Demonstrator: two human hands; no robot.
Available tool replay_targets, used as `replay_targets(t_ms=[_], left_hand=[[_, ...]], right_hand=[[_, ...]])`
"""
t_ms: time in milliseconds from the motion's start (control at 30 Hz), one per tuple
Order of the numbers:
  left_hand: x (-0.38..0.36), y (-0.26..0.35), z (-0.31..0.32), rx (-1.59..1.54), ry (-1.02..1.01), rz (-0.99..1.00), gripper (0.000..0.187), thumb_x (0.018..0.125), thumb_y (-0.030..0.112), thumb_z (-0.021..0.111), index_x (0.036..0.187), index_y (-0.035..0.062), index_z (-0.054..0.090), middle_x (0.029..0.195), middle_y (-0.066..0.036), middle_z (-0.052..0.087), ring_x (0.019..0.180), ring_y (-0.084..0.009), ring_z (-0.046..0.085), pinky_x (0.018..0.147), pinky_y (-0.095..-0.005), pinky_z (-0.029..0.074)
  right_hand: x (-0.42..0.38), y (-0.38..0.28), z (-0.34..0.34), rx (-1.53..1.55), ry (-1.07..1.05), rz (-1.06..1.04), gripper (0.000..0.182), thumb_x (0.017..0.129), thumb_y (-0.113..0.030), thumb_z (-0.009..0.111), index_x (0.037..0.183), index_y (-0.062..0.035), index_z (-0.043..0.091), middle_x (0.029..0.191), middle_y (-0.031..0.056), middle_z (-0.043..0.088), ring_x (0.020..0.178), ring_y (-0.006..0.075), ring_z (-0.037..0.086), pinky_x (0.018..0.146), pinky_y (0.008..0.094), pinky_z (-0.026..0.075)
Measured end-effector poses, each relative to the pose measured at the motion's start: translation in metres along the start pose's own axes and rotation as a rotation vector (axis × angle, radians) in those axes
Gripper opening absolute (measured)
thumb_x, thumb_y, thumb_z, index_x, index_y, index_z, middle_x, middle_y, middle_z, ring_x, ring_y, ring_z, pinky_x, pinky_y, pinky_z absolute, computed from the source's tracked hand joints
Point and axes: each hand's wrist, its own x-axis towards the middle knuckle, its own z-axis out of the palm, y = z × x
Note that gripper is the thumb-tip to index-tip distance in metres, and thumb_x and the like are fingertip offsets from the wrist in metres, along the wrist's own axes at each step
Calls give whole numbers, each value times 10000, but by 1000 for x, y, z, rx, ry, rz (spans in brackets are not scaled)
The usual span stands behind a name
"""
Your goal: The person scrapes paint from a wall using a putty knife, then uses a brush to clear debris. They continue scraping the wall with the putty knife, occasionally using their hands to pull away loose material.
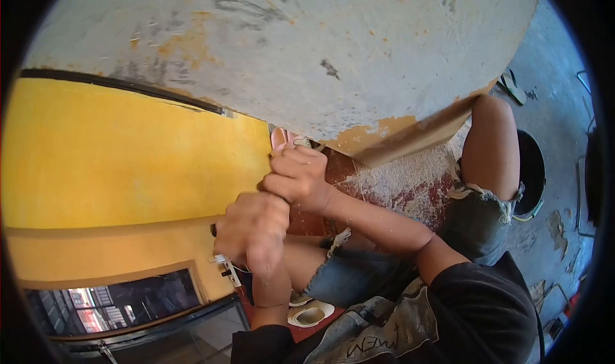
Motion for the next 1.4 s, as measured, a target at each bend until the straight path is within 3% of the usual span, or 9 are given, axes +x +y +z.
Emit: replay_targets(t_ms=[367, 467, 600, 867, 933, 1033, 1133, 1300, 1400], left_hand=[[12, -3, 6, -222, -226, 243, 531, 972, 261, 506, 490, 86, 371, 422, -15, 417, 336, -149, 423, 356, -280, 404], [-1, -4, 2, 117, -36, -176, 520, 964, 265, 514, 496, 85, 378, 419, 3, 421, 335, -130, 424, 369, -265, 422], [17, 7, 11, -261, -233, 253, 519, 958, 247, 513, 484, 92, 368, 413, -12, 405, 329, -148, 408, 353, -279, 392], [2, 10, -1, -122, -125, 133, 513, 935, 261, 530, 474, 99, 373, 410, -17, 406, 321, -159, 401, 351, -300, 388], [-5, 10, 9, 251, 70, -27, 518, 933, 266, 538, 470, 98, 375, 420, -21, 424, 325, -160, 418, 364, -292, 410], [0, 11, 1, -168, -158, 128, 512, 942, 237, 535, 477, 100, 373, 427, -25, 421, 330, -166, 424, 369, -274, 417], [2, 6, 3, -96, -78, -17, 517, 943, 248, 542, 476, 105, 372, 414, -10, 407, 320, -144, 408, 364, -272, 415], [15, 6, 7, -260, -152, 229, 512, 931, 223, 538, 475, 81, 356, 413, -19, 406, 318, -153, 407, 346, -286, 391], [6, 3, -4, -189, -37, -23, 514, 931, 247, 543, 476, 92, 358, 417, -8, 409, 311, -150, 392, 340, -280, 368]], right_hand=[[15, -4, -17, 41, -4, -159, 151, 564, -208, 608, 623, -160, 477, 655, -21, 398, 575, 133, 464, 500, 287, 344], [5, -7, -15, 63, -26, -51, 156, 565, -205, 610, 622, -156, 473, 645, -23, 391, 569, 139, 464, 498, 287, 348], [12, -10, -20, 42, 24, -128, 166, 557, -207, 599, 616, -154, 453, 639, -25, 372, 559, 126, 447, 496, 269, 335], [13, -17, -18, 22, 41, -153, 169, 559, -220, 592, 612, -168, 440, 641, -25, 343, 558, 125, 429, 484, 273, 307], [-3, -1, -10, 12, -87, -10, 185, 559, -228, 594, 608, -171, 425, 633, -25, 337, 559, 122, 439, 483, 277, 314], [9, -18, -16, 7, -3, -87, 173, 574, -225, 597, 606, -165, 438, 632, -23, 354, 564, 132, 453, 486, 295, 320], [7, -15, -11, 57, -5, -144, 151, 587, -207, 595, 613, -158, 454, 633, -19, 362, 573, 140, 462, 496, 294, 329], [13, -6, -7, 60, -15, -147, 142, 590, -201, 607, 624, -155, 477, 650, -20, 385, 576, 140, 459, 493, 291, 324], [10, -11, -11, 40, -63, -122, 169, 578, -191, 616, 613, -156, 455, 646, -20, 377, 570, 137, 451, 491, 287, 324]])
